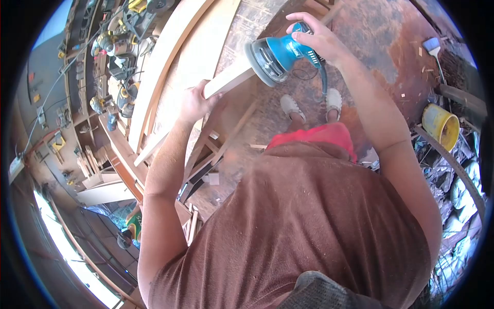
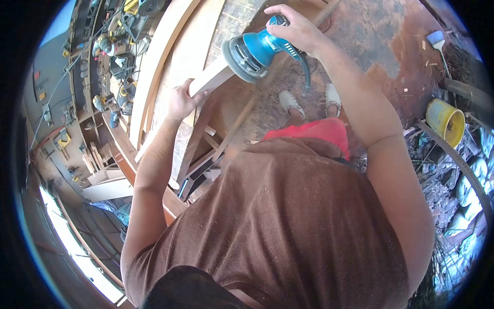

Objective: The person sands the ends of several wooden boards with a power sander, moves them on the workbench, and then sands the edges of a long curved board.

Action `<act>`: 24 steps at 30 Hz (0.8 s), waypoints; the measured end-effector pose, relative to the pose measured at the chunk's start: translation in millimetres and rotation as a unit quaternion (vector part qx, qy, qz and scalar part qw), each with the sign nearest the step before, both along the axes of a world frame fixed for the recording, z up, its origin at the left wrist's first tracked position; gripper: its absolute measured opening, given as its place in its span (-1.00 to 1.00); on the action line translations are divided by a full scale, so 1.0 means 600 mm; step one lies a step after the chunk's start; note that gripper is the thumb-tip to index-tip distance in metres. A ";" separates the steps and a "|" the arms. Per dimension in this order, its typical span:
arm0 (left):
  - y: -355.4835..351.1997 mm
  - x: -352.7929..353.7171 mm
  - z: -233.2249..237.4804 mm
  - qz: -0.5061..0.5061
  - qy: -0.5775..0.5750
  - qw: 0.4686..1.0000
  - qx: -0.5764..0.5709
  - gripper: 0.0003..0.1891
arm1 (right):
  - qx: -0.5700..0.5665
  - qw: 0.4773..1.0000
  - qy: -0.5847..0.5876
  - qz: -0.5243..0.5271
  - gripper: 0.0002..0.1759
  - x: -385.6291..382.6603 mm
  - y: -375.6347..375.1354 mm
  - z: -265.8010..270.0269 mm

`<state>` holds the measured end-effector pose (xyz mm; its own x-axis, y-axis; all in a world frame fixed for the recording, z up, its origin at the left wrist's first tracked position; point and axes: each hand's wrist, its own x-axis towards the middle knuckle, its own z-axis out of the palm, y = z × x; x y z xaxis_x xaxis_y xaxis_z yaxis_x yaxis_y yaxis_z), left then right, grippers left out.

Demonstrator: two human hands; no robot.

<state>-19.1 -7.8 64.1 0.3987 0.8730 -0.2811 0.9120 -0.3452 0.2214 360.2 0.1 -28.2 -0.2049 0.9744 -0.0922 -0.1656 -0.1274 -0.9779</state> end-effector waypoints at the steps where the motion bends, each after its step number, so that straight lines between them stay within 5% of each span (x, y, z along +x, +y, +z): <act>1: -0.001 -0.001 -0.001 0.006 0.014 1.000 -0.006 -0.53 | -0.001 1.000 0.001 -0.003 -0.44 0.000 -0.001 -0.005; 7: 0.001 -0.016 -0.015 -0.009 -0.069 0.998 0.008 -0.56 | -0.005 1.000 0.002 0.002 -0.45 -0.007 -0.008 -0.041; 14: -0.001 0.001 0.007 0.012 0.015 1.000 -0.013 -0.57 | -0.063 0.997 0.019 -0.027 -0.41 -0.021 0.005 -0.156; 24: -0.010 0.006 -0.005 0.005 -0.014 1.000 0.003 -0.59 | 0.049 0.998 -0.018 -0.020 -0.42 -0.002 -0.005 -0.016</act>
<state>-15.4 -14.0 61.0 0.3983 0.8785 -0.2639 0.9086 -0.3384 0.2450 359.0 -2.8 -37.6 -0.1639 0.9865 -0.0037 -0.1329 -0.0258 -0.9908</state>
